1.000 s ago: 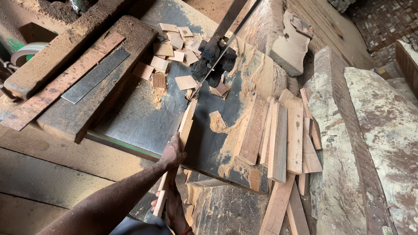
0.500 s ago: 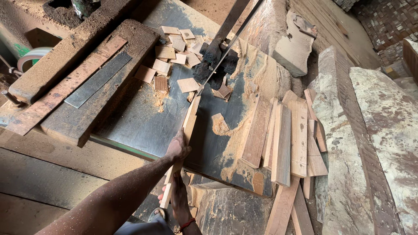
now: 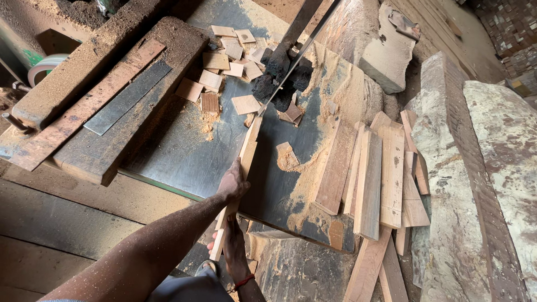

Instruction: The person cuts a wooden plank into multiple smaller sections using a band saw. They guide the wood through the blade with their hands and move each resulting piece aside on the machine table.

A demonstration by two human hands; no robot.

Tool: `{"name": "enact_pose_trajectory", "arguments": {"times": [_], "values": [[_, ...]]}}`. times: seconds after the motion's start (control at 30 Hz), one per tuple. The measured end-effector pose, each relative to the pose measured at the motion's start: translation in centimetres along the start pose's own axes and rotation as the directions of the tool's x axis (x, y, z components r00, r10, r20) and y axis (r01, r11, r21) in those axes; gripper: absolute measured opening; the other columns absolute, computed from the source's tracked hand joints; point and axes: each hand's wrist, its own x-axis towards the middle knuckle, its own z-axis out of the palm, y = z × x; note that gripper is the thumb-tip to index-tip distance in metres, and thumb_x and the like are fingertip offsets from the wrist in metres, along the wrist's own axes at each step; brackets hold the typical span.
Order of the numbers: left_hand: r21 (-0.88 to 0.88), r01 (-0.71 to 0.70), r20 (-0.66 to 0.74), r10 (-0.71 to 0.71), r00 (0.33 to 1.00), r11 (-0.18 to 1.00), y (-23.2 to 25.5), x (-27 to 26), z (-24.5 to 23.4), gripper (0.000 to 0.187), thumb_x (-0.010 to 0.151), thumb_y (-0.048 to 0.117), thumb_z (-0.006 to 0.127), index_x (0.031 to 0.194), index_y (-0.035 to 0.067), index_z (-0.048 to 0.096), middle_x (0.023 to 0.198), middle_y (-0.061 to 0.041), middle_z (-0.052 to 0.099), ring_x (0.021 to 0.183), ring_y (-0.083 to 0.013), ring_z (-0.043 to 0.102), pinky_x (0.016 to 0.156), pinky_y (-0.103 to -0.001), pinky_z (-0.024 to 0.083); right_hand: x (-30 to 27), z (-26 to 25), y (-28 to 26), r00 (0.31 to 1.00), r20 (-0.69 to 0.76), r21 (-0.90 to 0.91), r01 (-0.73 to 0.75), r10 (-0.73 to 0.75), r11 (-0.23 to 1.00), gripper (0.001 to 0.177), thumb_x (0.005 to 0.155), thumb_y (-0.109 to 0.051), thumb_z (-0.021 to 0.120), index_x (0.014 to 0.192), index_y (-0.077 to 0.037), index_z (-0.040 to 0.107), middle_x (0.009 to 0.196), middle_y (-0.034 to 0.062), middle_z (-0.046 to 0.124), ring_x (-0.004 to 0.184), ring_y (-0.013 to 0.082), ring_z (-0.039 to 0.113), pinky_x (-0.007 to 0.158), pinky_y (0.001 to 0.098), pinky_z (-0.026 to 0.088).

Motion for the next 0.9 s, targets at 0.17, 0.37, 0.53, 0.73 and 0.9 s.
{"name": "enact_pose_trajectory", "arguments": {"times": [0.17,0.37,0.53,0.73,0.9], "values": [[-0.008,0.064,0.042,-0.064,0.997,0.998,0.0,0.6,0.1,0.111,0.082,0.018,0.073,0.163,-0.001,-0.001,0.143,-0.032,0.053,0.132,-0.0443,0.053,0.117,-0.045,0.043,0.8,0.1,-0.2,0.997,-0.042,0.007,-0.058,0.058,0.998,0.065,0.1,-0.06,0.045,0.126,-0.002,0.059,0.087,0.0088,0.063,0.062,0.0167,0.07,0.052,0.029,0.059],[-0.03,0.062,0.034,-0.061,0.998,0.998,-0.1,1.1,0.2,0.11,0.081,0.018,0.072,0.163,0.0,0.001,0.144,-0.032,0.052,0.134,-0.0443,0.052,0.119,-0.045,0.041,0.7,-0.1,-0.6,1.0,0.001,0.024,0.016,-0.016,1.0,0.064,0.1,-0.059,0.047,0.128,-0.002,0.057,0.09,0.0086,0.064,0.065,0.0166,0.07,0.054,0.0293,0.059],[-0.049,0.038,0.01,-0.037,0.999,0.998,-0.2,1.5,0.2,0.109,0.08,0.017,0.073,0.162,0.0,0.002,0.156,-0.031,0.039,0.143,-0.0439,0.043,0.123,-0.043,0.035,0.6,-0.1,-1.3,0.997,0.044,-0.003,0.063,-0.063,0.998,0.069,0.099,-0.062,0.046,0.134,-0.002,0.054,0.092,0.0087,0.064,0.07,0.0168,0.073,0.058,0.0292,0.06],[-0.053,0.068,0.033,-0.067,0.997,0.996,0.3,1.9,-0.1,0.109,0.082,0.016,0.072,0.162,0.002,0.001,0.161,-0.03,0.033,0.145,-0.0429,0.04,0.125,-0.042,0.033,0.3,-0.2,-2.1,0.994,0.078,-0.004,0.08,-0.079,0.997,0.076,0.097,-0.065,0.046,0.139,-0.002,0.05,0.096,0.0099,0.063,0.075,0.0175,0.075,0.063,0.0289,0.062],[-0.039,0.076,0.031,-0.075,0.997,0.996,0.3,2.1,-0.2,0.109,0.084,0.018,0.074,0.163,0.002,0.001,0.157,-0.03,0.039,0.142,-0.0427,0.045,0.123,-0.043,0.037,0.6,0.0,-2.6,0.998,0.043,-0.029,0.038,-0.037,0.999,0.074,0.097,-0.065,0.045,0.139,-0.004,0.05,0.094,0.0105,0.064,0.073,0.0177,0.075,0.061,0.0286,0.062]]}}
